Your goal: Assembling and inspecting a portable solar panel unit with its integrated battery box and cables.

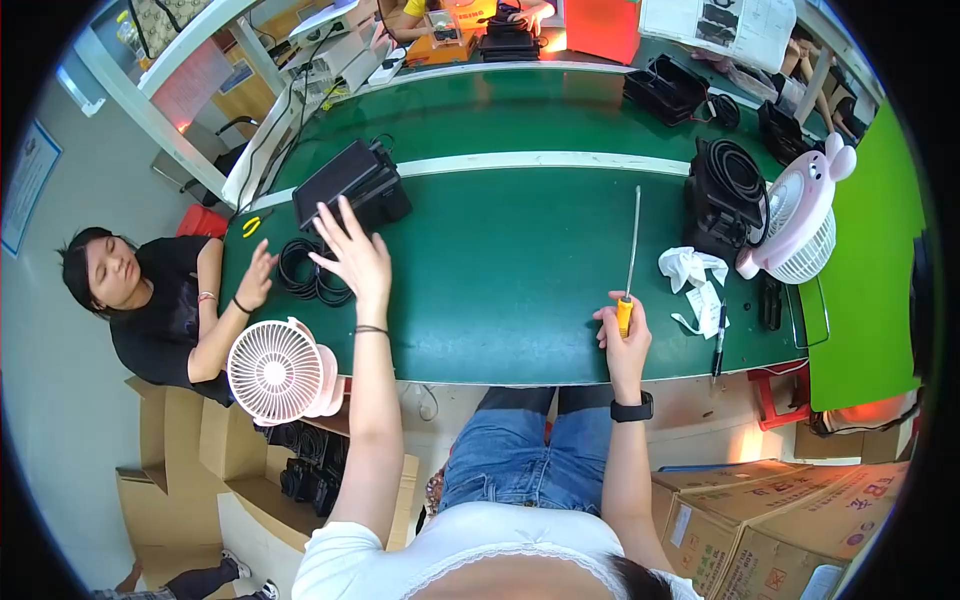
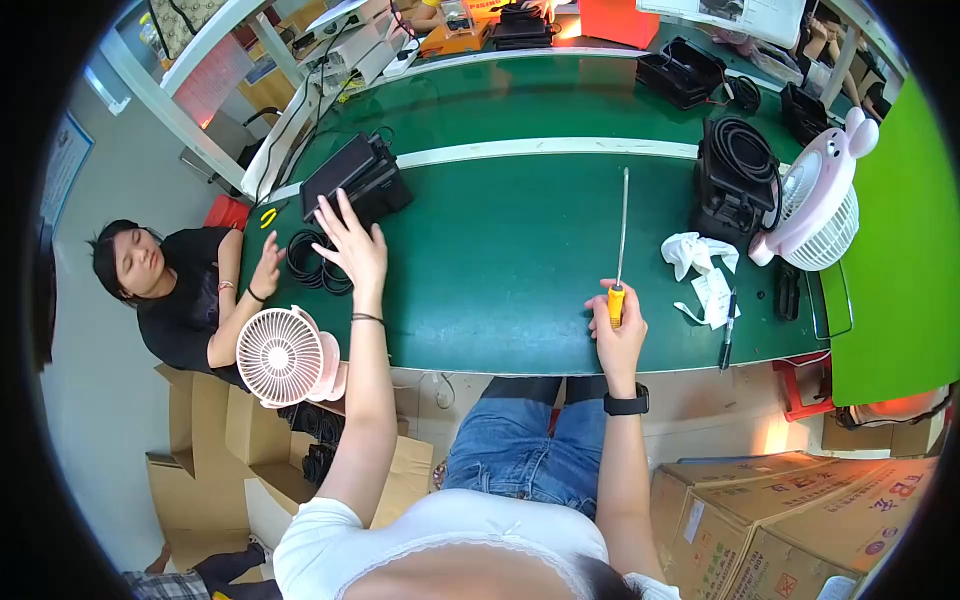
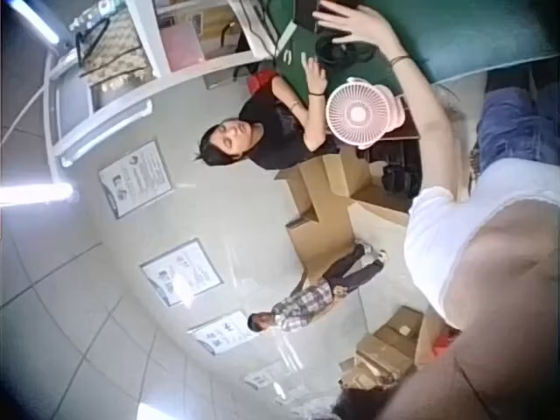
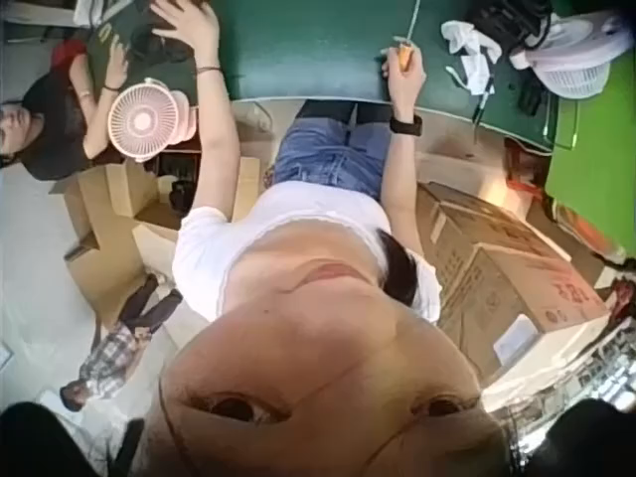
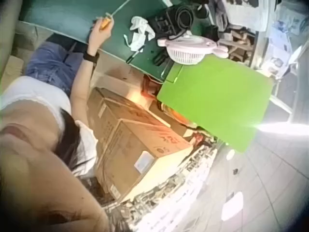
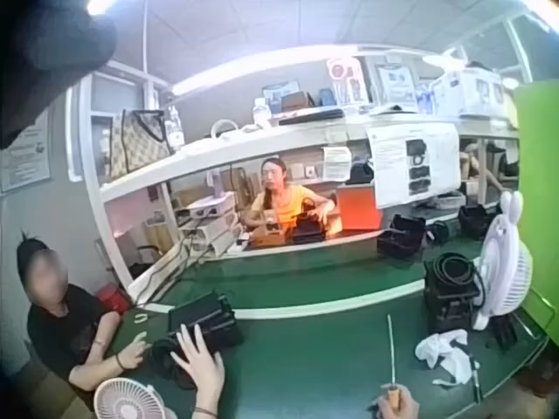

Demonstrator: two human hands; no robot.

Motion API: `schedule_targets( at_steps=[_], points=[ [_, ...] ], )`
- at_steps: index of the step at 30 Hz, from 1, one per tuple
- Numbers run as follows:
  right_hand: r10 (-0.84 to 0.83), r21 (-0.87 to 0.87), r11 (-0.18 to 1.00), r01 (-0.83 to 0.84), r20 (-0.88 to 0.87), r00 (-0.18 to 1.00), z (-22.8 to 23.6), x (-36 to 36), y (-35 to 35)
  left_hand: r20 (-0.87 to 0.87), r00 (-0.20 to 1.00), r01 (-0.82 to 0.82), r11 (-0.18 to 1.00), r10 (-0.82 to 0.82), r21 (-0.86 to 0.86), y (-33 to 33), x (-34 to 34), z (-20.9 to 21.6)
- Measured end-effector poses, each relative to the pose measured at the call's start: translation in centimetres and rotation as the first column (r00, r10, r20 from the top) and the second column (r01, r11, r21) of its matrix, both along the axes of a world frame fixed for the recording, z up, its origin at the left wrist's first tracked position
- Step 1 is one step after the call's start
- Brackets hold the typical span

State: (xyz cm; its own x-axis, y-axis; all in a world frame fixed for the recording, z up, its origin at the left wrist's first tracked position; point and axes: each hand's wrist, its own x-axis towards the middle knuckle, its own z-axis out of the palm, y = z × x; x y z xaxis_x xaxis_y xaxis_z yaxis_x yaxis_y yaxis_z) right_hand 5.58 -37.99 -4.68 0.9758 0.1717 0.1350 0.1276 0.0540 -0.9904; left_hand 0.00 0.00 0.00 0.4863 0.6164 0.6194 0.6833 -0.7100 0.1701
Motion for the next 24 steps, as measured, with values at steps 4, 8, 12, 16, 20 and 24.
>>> schedule_targets(
  at_steps=[4, 8, 12, 16, 20, 24],
  points=[
    [-0.001, -0.184, 0.983, 0.014, 0.072, 0.997, 0.0, 0.0, 0.3, 0.083, 0.93, 0.362, 0.932, -0.358, -0.035, -5.2, 0.0, -1.9],
    [0.023, -0.336, 0.94, 0.058, 0.231, 0.973, 0.1, -0.4, 1.0, -0.13, 0.73, 0.578, 0.708, -0.671, -0.406, -7.4, -0.3, -4.7],
    [0.017, -0.37, 0.924, 0.093, 0.283, 0.959, 0.0, -0.6, 1.4, -0.157, 0.704, 0.622, 0.708, -0.692, -0.334, -7.0, -0.7, -4.6],
    [0.014, -0.377, 0.921, 0.102, 0.293, 0.956, 0.1, -0.6, 1.3, -0.152, 0.702, 0.626, 0.705, -0.695, -0.334, -7.0, -0.9, -4.3],
    [0.012, -0.387, 0.915, 0.113, 0.306, 0.952, -0.5, -0.5, 1.2, -0.135, 0.689, 0.637, 0.684, -0.712, -0.355, -6.5, -1.0, -4.2],
    [0.005, -0.369, 0.921, 0.124, 0.33, 0.944, -0.8, -0.5, 1.3, -0.142, 0.699, 0.625, 0.696, -0.701, -0.354, -6.8, -1.2, -4.0]
  ],
)
